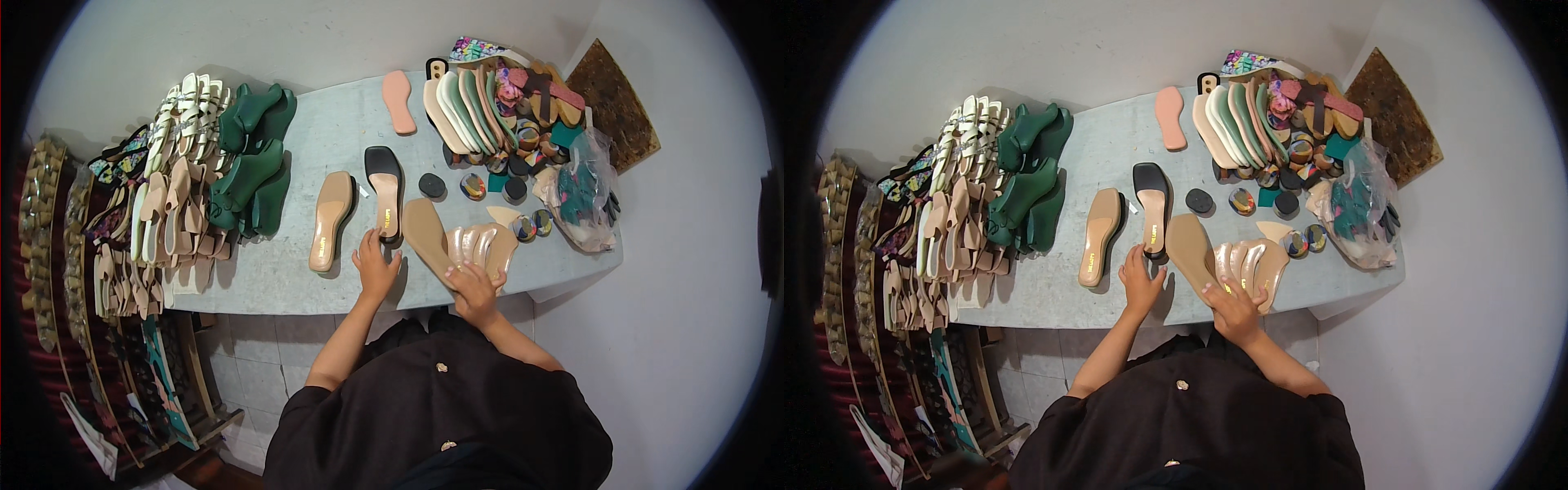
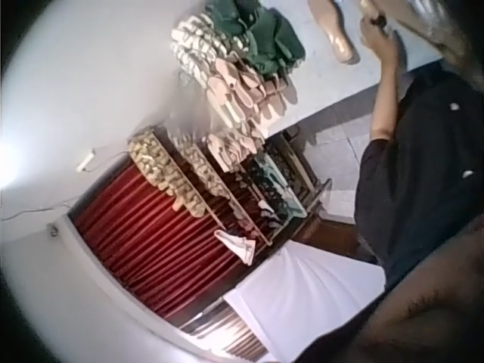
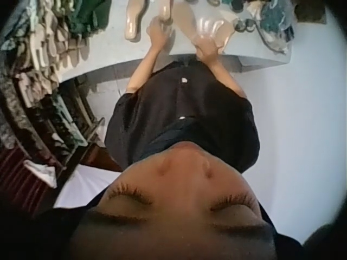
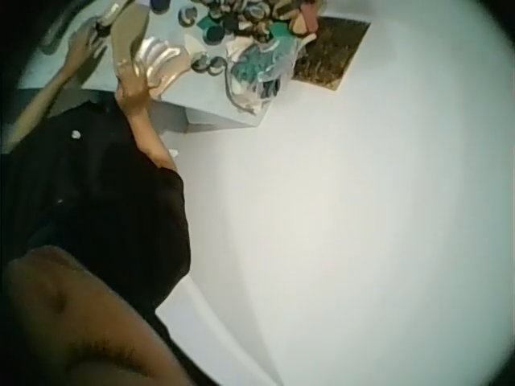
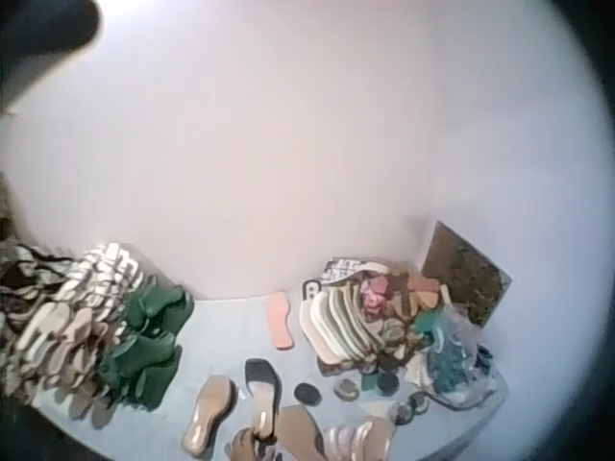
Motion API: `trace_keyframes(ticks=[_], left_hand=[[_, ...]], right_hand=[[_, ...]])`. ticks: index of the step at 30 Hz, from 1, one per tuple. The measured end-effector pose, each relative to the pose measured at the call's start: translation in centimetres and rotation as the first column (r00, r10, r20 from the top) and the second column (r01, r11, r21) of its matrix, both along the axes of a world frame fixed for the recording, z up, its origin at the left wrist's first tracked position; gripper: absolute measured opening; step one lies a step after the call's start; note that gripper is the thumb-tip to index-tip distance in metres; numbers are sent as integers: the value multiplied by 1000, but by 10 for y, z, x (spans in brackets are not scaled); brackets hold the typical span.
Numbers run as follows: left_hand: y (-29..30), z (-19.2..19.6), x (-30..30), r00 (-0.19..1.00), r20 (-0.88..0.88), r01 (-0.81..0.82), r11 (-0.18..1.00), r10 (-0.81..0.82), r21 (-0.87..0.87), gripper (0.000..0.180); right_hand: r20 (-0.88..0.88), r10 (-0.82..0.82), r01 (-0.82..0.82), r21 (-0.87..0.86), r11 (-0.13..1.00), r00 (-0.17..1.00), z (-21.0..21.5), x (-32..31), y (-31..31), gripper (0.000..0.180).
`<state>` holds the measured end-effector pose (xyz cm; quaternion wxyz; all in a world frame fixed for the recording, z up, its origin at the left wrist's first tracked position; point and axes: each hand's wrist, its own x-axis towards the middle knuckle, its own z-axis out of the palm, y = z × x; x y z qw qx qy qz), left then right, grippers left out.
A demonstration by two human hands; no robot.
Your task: Organizing and matching various shoe soles with green shoe lasts on a workshop table.
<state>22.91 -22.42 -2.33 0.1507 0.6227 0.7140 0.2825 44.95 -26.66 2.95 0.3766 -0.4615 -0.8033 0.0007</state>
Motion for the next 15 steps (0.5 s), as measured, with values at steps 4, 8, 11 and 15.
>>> trace_keyframes(ticks=[4,8,11,15], left_hand=[[5,2,0,993,120,12,999,-16,32,70],[0,-17,-6,980,184,61,992,-80,107,59],[-14,-22,-4,947,273,119,975,-168,187,53],[-35,-14,4,936,5,346,921,-353,180,49]], right_hand=[[96,18,-16,-24,1000,995,-35,-5,-22,34],[113,132,-105,-222,969,985,-67,-21,-27,38],[139,160,-92,-400,912,977,-67,-26,-30,41],[108,168,-73,-588,805,980,-45,-25,-24,46]])
